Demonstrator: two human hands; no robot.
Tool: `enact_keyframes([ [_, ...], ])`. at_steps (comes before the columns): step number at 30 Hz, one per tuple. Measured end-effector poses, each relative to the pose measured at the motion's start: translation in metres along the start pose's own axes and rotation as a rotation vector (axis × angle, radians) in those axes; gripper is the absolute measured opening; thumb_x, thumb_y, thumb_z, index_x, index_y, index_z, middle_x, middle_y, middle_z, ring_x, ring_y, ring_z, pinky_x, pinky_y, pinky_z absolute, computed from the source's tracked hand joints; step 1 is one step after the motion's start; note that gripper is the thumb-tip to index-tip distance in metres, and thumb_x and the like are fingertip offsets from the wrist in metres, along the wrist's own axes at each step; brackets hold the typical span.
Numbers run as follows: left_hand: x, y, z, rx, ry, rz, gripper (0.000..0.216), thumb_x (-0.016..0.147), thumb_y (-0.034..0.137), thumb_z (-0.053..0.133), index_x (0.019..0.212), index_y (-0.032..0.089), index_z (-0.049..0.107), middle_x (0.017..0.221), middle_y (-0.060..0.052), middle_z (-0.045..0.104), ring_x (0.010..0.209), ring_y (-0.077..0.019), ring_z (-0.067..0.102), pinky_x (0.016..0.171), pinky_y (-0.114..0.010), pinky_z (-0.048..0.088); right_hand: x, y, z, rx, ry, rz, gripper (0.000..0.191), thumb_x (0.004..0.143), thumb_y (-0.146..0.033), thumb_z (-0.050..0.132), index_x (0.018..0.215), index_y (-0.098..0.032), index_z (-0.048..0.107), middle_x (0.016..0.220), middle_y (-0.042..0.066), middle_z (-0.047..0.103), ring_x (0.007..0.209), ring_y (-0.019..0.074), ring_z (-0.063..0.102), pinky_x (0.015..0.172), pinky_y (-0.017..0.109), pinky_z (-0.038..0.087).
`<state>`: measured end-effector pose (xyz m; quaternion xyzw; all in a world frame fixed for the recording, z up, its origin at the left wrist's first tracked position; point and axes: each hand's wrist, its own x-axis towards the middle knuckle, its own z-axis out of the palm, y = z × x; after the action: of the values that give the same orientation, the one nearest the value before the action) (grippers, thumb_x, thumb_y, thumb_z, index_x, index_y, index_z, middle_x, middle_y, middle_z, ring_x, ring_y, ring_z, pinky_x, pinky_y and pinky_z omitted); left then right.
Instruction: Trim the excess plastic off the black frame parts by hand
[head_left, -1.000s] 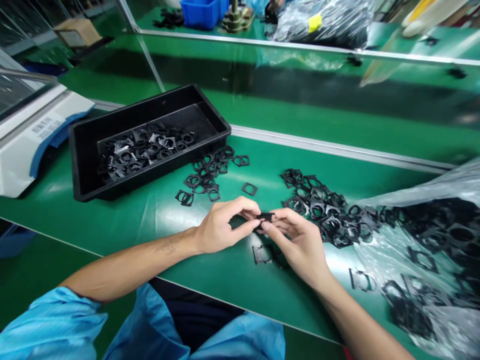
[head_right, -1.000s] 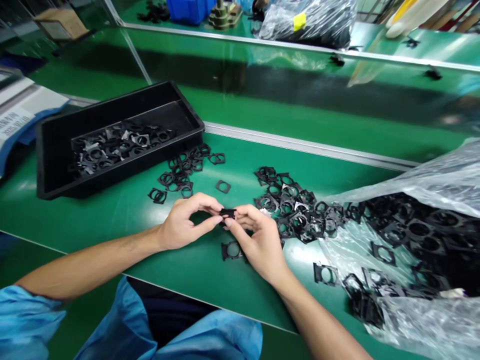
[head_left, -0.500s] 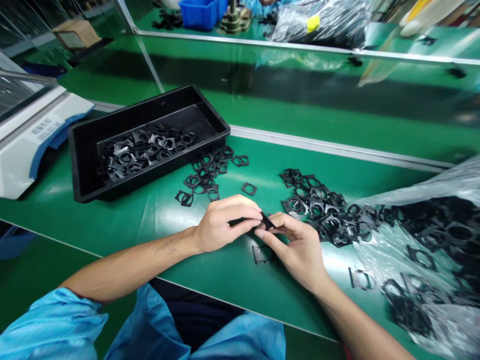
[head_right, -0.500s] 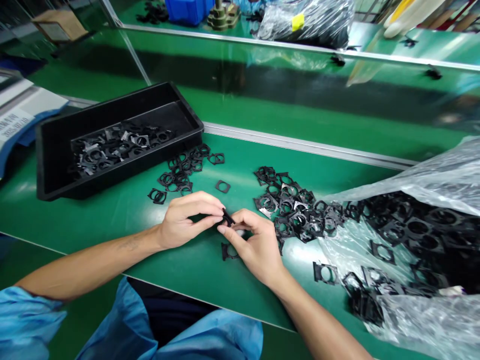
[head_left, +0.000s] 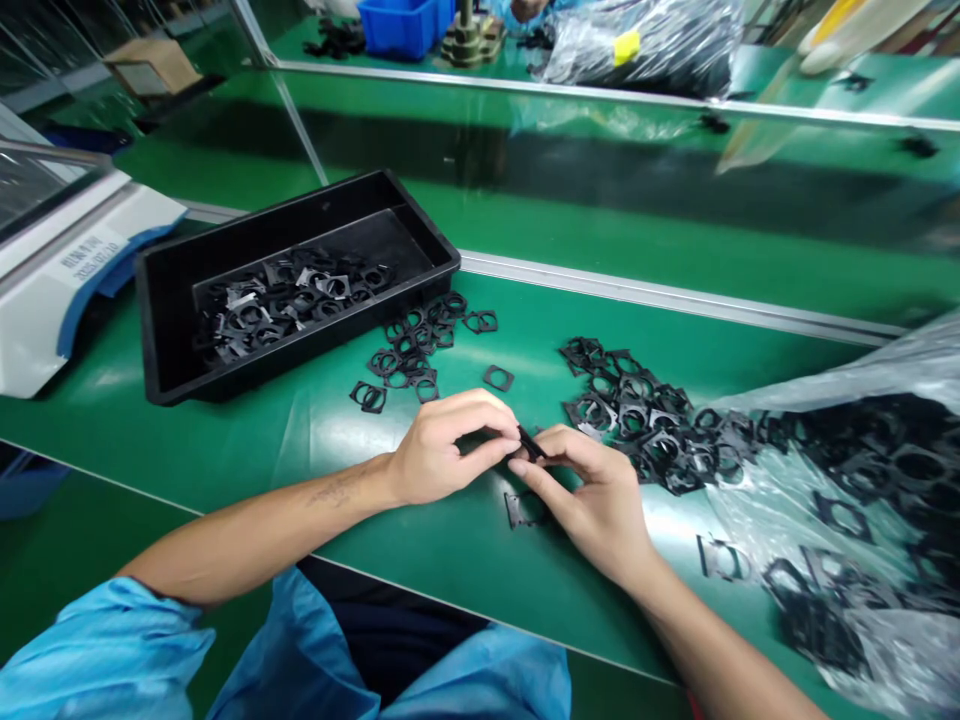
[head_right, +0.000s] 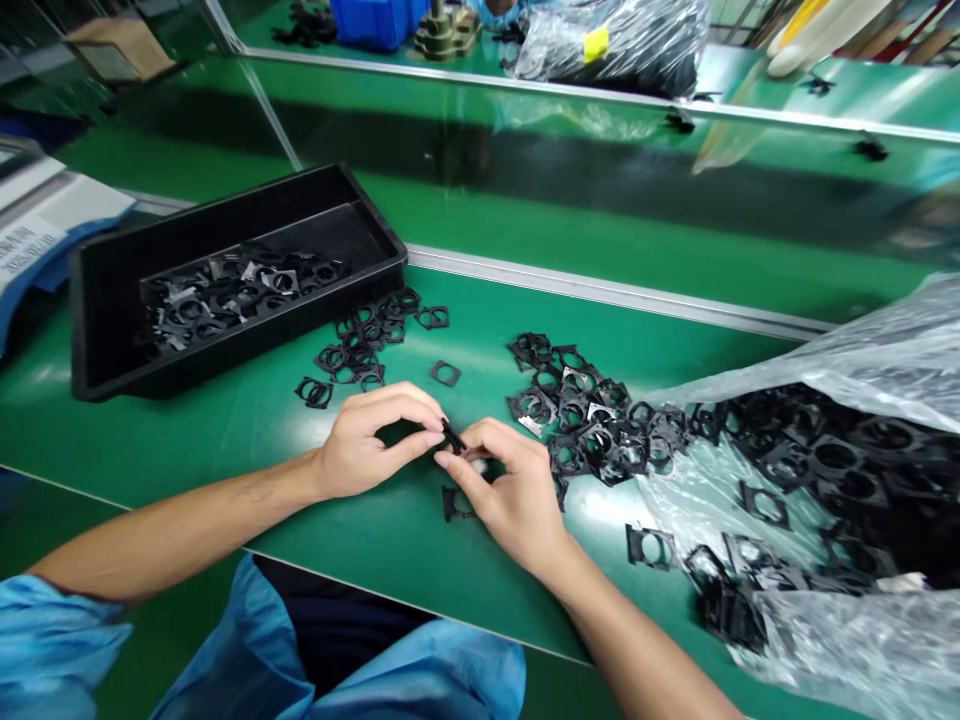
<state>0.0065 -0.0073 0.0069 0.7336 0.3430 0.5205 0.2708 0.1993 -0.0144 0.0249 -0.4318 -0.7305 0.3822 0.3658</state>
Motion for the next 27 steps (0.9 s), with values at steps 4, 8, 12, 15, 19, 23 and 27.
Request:
enact_keyframes([
  [4,0.0015,-0.0025,-0.0012,-0.244,-0.047,-0.245,0.011,0.089,0.019,0.071,0.098,0.016,0.068,0.085,-0.001,0.068,0.072,-0.0091,0.067,0.068,-0.019,0.056,-0.0013,0.0010,-0.0004,-0.057,-0.005,-0.067,0.015,0.093,-0.027,0.070,0.080,-0.020,0.065,0.072,0.002,0.067,0.064,0.0158,0.061,0.062,0.027,0.048],
  [8,0.0050,-0.0058,-0.0039,-0.398,-0.158,-0.364,0.011,0.091,0.026,0.069,0.095,0.016,0.069,0.086,-0.002,0.067,0.070,-0.0094,0.066,0.064,-0.019,0.054,-0.0014,-0.0002,-0.0003,-0.070,0.005,-0.067,0.015,0.095,-0.028,0.066,0.082,-0.020,0.066,0.073,0.003,0.067,0.065,0.0165,0.061,0.064,0.029,0.051],
  [12,0.0047,-0.0038,-0.0032,-0.271,-0.128,-0.289,0.011,0.093,0.027,0.065,0.092,0.016,0.064,0.086,-0.004,0.068,0.079,-0.0139,0.065,0.075,-0.026,0.054,-0.0006,-0.0018,-0.0013,-0.062,0.032,-0.041,0.014,0.095,-0.029,0.066,0.084,-0.021,0.067,0.074,0.003,0.066,0.066,0.0169,0.062,0.063,0.029,0.052],
  [15,0.0032,-0.0011,-0.0022,-0.149,-0.126,-0.196,0.010,0.092,0.026,0.065,0.088,0.017,0.062,0.084,-0.004,0.066,0.081,-0.0155,0.062,0.078,-0.029,0.053,-0.0003,-0.0021,-0.0018,-0.080,0.031,-0.065,0.012,0.095,-0.029,0.065,0.087,-0.022,0.070,0.074,0.003,0.066,0.066,0.0177,0.061,0.063,0.031,0.052],
  [19,0.0020,-0.0008,-0.0019,-0.124,-0.170,-0.202,0.015,0.091,0.028,0.067,0.083,0.017,0.060,0.077,-0.002,0.063,0.073,-0.0136,0.059,0.070,-0.026,0.050,-0.0016,-0.0006,-0.0005,-0.116,0.012,-0.120,0.012,0.096,-0.025,0.062,0.090,-0.022,0.072,0.075,0.004,0.067,0.066,0.0176,0.062,0.061,0.031,0.051],
  [23,-0.0001,-0.0014,0.0003,-0.001,-0.185,-0.181,0.016,0.091,0.026,0.064,0.079,0.018,0.057,0.073,0.001,0.060,0.068,-0.0116,0.056,0.065,-0.024,0.047,-0.0037,0.0022,0.0018,-0.165,0.004,-0.152,0.014,0.096,-0.020,0.061,0.092,-0.022,0.074,0.076,0.004,0.067,0.067,0.0173,0.063,0.062,0.030,0.051],
  [27,-0.0018,-0.0016,0.0017,0.099,-0.173,-0.158,0.017,0.093,0.026,0.062,0.080,0.018,0.057,0.070,0.002,0.059,0.064,-0.0099,0.055,0.062,-0.022,0.045,-0.0032,0.0031,0.0028,-0.146,0.038,-0.125,0.014,0.095,-0.023,0.063,0.092,-0.022,0.077,0.074,0.004,0.068,0.068,0.0178,0.064,0.065,0.031,0.054],
])
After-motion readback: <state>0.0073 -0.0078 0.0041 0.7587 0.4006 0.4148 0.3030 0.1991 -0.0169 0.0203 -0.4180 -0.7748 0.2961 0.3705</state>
